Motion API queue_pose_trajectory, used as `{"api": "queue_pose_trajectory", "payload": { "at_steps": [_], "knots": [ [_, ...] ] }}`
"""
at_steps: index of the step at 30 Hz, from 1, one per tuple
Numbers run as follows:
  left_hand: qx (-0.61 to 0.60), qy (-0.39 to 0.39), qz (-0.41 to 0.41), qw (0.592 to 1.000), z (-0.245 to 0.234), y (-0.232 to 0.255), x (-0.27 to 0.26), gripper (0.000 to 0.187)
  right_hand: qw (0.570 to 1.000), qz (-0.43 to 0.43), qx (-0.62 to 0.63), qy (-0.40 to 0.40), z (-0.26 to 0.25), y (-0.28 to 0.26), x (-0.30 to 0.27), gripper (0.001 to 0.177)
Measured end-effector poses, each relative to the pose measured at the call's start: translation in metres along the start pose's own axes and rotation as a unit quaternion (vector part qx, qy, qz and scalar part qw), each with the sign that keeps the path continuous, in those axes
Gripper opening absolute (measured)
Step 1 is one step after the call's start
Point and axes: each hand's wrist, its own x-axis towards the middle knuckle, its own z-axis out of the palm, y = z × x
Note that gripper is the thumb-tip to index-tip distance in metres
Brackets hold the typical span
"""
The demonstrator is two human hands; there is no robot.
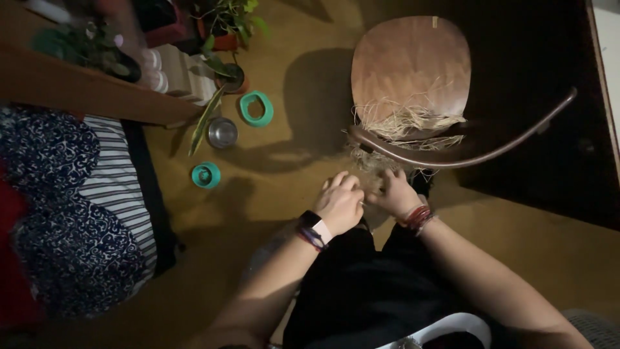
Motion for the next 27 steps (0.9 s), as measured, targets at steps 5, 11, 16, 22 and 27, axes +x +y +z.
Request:
{"api": "queue_pose_trajectory", "payload": {
  "at_steps": [5, 11, 16, 22, 27],
  "knots": [
    [-0.028, 0.031, 0.03, 0.999, 0.055, -0.015, 0.02, 0.012, 0.968, 0.019, 0.143, -0.206, -0.062, -0.023, -0.042, 0.084],
    [-0.19, 0.023, 0.034, 0.981, 0.125, -0.028, 0.045, 0.051, 0.933, 0.0, 0.301, -0.195, -0.09, -0.006, -0.064, 0.074],
    [-0.16, 0.056, 0.062, 0.984, 0.157, -0.036, 0.061, 0.042, 0.897, -0.021, 0.402, -0.18, -0.067, 0.024, -0.059, 0.063],
    [-0.4, 0.06, -0.114, 0.907, 0.122, -0.022, 0.056, 0.032, 0.904, -0.043, 0.367, -0.217, -0.057, 0.041, -0.052, 0.052],
    [-0.609, 0.189, -0.354, 0.684, 0.17, -0.049, 0.119, 0.06, 0.894, -0.034, 0.369, -0.252, -0.045, 0.062, -0.039, 0.055]
  ]
}}
